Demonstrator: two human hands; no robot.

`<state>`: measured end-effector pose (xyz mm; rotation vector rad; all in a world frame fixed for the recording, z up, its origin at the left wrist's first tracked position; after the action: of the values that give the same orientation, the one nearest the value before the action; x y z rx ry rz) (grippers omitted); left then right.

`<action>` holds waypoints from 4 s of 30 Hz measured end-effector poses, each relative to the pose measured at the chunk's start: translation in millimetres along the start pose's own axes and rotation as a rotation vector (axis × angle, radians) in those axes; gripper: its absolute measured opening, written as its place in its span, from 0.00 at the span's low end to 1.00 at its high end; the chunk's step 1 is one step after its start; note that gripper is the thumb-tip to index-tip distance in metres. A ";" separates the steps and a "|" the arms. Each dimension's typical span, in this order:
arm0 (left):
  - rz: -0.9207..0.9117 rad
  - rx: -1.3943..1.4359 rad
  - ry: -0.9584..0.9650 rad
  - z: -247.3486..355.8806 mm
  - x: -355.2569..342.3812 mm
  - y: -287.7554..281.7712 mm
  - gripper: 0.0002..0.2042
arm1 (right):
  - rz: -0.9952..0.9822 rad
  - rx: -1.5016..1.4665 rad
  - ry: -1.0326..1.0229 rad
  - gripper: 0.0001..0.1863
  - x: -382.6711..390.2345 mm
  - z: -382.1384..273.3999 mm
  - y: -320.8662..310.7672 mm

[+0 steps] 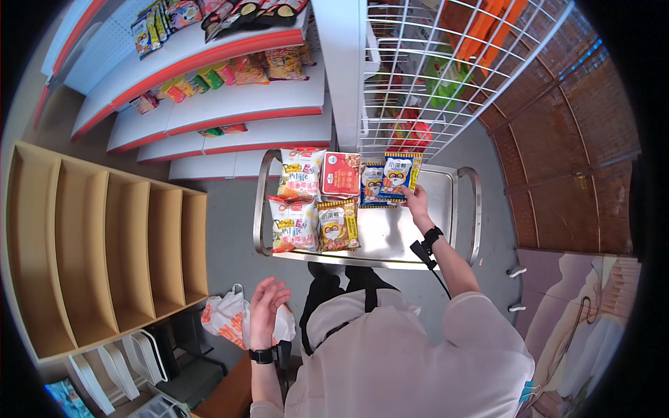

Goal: Stocking various snack packages from a cart onto retail shelving.

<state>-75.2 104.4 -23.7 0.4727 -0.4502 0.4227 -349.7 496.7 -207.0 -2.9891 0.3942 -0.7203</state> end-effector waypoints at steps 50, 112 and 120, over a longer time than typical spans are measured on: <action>0.145 0.069 0.012 -12.9 9.8 -5.2 0.13 | -0.161 0.649 -0.140 0.28 -24.3 48.4 21.9; -0.437 -0.718 0.734 538.5 -317.7 -215.4 0.16 | -0.490 0.583 -0.831 0.17 221.7 -426.0 521.5; -0.453 -0.985 0.923 657.7 -451.5 -91.7 0.25 | -0.433 0.780 -0.916 0.29 86.6 -544.5 605.7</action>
<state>-605.3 -436.3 243.8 -0.5823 0.3684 -0.0774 -664.6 -100.7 256.4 -2.2806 -0.4768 0.4482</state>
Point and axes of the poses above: each hand's wrist, its own x-axis away from the middle knuckle, its own y-axis out of the palm, z = x × y, the point moved 1 cm from there along -x, towards the middle knuckle, and after that the axes turned 6 degrees about y, right-handed, at the moved point
